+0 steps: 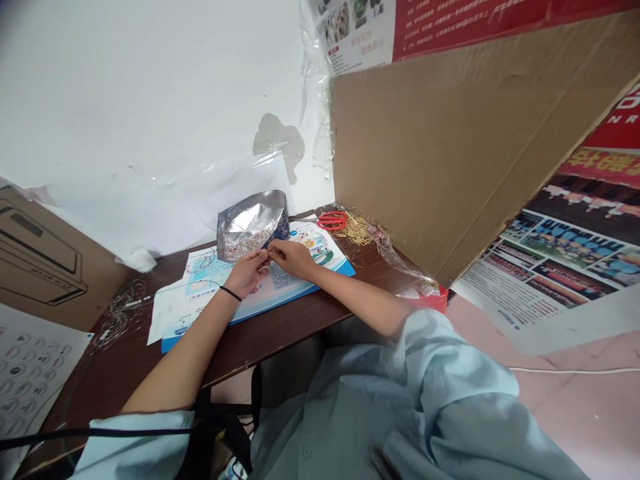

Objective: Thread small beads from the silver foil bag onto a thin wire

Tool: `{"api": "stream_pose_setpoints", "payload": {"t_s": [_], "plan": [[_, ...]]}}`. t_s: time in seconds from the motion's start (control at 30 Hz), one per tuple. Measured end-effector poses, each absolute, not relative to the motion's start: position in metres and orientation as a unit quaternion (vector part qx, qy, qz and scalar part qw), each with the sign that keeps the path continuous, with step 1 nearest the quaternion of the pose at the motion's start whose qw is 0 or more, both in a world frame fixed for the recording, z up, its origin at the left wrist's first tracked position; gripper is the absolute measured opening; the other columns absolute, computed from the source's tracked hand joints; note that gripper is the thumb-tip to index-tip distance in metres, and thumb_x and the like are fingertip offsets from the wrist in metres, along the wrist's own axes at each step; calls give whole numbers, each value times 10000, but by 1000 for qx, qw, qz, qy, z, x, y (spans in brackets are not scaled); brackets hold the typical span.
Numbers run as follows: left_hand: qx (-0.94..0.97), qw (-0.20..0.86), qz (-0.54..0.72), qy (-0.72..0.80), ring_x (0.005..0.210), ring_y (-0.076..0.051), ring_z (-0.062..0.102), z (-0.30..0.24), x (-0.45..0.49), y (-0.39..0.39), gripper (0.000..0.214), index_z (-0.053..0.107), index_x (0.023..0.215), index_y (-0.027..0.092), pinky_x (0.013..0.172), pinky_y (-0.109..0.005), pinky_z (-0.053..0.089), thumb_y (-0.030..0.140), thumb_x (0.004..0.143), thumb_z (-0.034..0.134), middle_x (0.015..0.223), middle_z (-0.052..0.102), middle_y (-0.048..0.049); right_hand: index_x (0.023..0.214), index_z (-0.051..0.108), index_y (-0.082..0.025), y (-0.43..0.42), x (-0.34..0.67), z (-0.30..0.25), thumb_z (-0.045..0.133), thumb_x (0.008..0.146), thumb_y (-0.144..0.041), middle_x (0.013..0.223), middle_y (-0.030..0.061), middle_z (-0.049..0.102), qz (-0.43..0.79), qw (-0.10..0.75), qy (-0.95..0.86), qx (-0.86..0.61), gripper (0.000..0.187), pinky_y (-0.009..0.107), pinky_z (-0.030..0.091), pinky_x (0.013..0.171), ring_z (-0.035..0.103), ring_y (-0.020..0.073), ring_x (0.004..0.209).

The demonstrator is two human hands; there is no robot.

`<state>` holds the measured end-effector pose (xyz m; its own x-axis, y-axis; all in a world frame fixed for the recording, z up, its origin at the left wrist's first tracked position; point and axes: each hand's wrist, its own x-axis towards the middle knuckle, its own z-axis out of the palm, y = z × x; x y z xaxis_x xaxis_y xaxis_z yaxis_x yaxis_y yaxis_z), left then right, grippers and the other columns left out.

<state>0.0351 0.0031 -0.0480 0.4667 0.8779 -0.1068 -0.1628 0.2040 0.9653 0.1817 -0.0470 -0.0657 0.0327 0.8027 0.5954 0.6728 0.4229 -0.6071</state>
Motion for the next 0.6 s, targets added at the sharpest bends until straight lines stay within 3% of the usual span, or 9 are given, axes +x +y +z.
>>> {"api": "stream_pose_setpoints", "payload": {"t_s": [0.2,0.4,0.6], "plan": [[540,638,415,360,618,-87,497,-43,33,3,251,643,691,144,477,-184,338,316,626,813,727,612,-24,866,590,-193,-48,181,-64,493,874,-273,688,-25,571,66,500,-689,-521,126,222,328,613,466,107,609],[450,640,478,399,531,-65,525,-35,28,13,144,553,683,149,451,-147,398,164,709,694,642,570,14,813,548,-192,-47,183,-62,499,839,-240,695,-18,556,49,500,-690,-521,73,234,349,647,483,116,640],[369,643,544,394,600,-90,636,-23,20,22,160,453,732,180,626,-206,553,75,852,468,678,652,-27,789,546,-192,-43,186,-63,492,834,-211,686,-7,559,9,488,-682,-545,73,260,348,694,493,138,681]]}}
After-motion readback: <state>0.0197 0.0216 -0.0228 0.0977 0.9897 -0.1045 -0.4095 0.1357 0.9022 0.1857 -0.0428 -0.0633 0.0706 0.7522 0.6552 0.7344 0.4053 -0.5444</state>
